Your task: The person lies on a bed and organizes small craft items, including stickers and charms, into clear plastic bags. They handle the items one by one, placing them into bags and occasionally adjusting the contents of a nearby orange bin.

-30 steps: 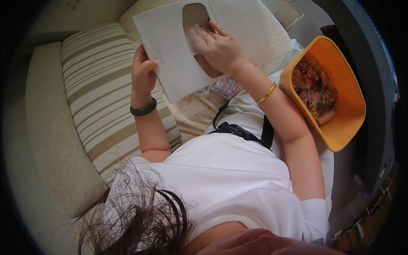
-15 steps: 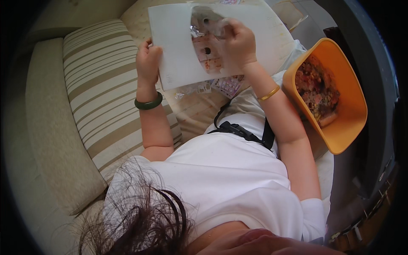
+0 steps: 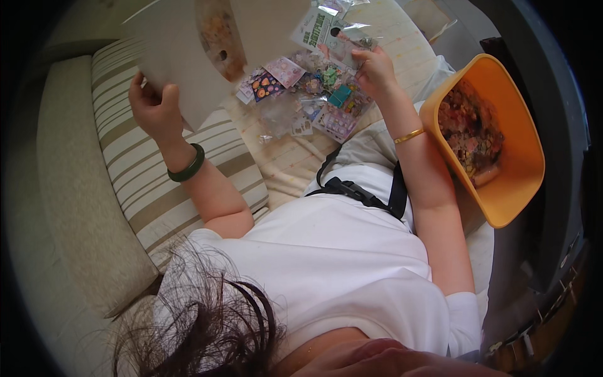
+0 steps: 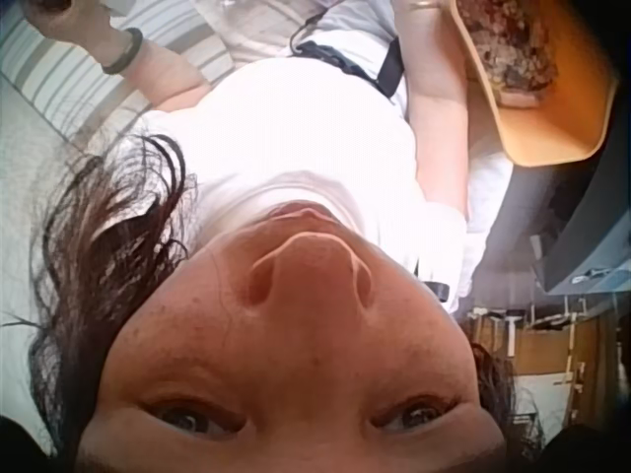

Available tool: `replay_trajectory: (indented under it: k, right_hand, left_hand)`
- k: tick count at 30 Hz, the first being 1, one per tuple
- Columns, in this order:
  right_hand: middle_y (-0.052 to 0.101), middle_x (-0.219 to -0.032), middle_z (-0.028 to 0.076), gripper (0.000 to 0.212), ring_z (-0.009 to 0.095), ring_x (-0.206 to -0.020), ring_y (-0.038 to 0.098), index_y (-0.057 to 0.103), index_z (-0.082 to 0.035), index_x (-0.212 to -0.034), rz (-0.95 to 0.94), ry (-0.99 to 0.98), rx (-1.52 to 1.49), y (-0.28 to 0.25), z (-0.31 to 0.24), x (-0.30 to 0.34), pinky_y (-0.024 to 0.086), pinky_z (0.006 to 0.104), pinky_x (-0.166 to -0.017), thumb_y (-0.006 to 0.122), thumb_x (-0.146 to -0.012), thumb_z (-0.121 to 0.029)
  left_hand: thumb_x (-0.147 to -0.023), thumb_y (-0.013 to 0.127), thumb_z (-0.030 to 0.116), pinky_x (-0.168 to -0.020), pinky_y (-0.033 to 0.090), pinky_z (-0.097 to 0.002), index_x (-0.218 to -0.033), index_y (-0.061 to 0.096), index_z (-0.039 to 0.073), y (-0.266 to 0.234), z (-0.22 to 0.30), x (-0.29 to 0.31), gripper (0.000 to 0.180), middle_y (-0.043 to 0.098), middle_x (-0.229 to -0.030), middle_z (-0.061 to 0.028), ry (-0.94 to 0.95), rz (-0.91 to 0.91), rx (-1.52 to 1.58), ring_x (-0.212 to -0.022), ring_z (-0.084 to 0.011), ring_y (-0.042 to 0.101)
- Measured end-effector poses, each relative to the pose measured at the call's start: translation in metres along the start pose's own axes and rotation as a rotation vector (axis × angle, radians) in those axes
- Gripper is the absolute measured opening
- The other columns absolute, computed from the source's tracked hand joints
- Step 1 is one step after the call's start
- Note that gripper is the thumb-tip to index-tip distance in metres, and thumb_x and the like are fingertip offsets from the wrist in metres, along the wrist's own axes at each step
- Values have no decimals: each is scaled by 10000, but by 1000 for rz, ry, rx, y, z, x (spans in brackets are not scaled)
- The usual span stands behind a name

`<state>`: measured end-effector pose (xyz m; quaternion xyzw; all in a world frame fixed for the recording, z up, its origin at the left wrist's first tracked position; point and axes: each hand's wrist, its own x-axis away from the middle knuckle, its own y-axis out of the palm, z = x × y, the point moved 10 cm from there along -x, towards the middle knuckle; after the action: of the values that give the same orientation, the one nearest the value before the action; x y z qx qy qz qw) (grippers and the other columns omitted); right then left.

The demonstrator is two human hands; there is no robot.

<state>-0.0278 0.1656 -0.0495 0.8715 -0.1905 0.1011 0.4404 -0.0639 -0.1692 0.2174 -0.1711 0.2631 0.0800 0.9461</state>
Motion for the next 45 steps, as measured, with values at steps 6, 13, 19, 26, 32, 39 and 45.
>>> replay_trajectory:
  k: [6, 13, 19, 26, 32, 39, 45]
  right_hand:
    - [542, -1031, 173, 474, 279, -939, 534, 474, 40, -1060, 147, -103, 824, -45, 11, -10, 447, 351, -798, 645, -659, -146]
    - [559, -1014, 160, 489, 313, -980, 522, 527, -32, -1104, 261, -1070, 1281, 34, -74, 61, 429, 390, -850, 627, -646, -170]
    - [571, -1027, 63, 269, 235, -978, 530, 629, -115, -935, -380, -1185, 960, 160, -88, 120, 387, 344, -918, 563, -679, -63]
    - [386, -1301, 172, 691, 297, -1239, 352, 384, -73, -1285, -436, -1408, 1635, 218, -68, 117, 156, 492, -1067, 628, -649, -187]
    - [548, -883, 53, 548, 212, -987, 515, 494, -99, -1170, -552, -1198, 1770, 210, -57, 106, 211, 502, -1027, 623, -640, -152]
    - [591, -865, 14, 211, 223, -859, 573, 633, -89, -887, -668, -1145, 1806, 185, -23, 92, 438, 343, -834, 663, -684, -140]
    - [576, -673, 53, 162, 240, -727, 572, 579, -80, -695, -655, -1090, 1614, 181, -41, 77, 456, 345, -771, 686, -681, -201]
  left_hand:
    - [-635, 665, -50, -634, 467, -199, -1169, 443, -27, 20, 53, 13, 579, 593, -875, -106, 294, -108, -154, -736, -109, 569]
    - [-661, 680, -59, -620, 490, -219, -1182, 440, -34, 29, 59, 19, 574, 610, -933, -137, 451, -151, -79, -780, -136, 593]
    - [-744, 558, -83, -751, 482, -258, -1179, 433, -65, 32, -1, 7, 453, 592, -1000, -150, -89, -131, 354, -883, -153, 585]
    - [-731, 519, -101, -799, 473, -279, -1165, 450, -68, 58, 0, 21, 440, 599, -978, -132, -166, -242, 478, -906, -172, 582]
    - [-713, 543, -113, -781, 473, -266, -1157, 459, -53, 64, -12, 24, 456, 624, -973, -142, -186, -290, 603, -890, -166, 598]
    - [-713, 543, -111, -774, 472, -258, -1146, 475, -47, 77, -8, 30, 442, 622, -976, -136, -157, -283, 485, -872, -156, 601]
    - [-739, 536, -66, -740, 487, -256, -1158, 467, -54, 83, -30, 28, 425, 617, -970, -133, -310, -351, 431, -857, -160, 602]
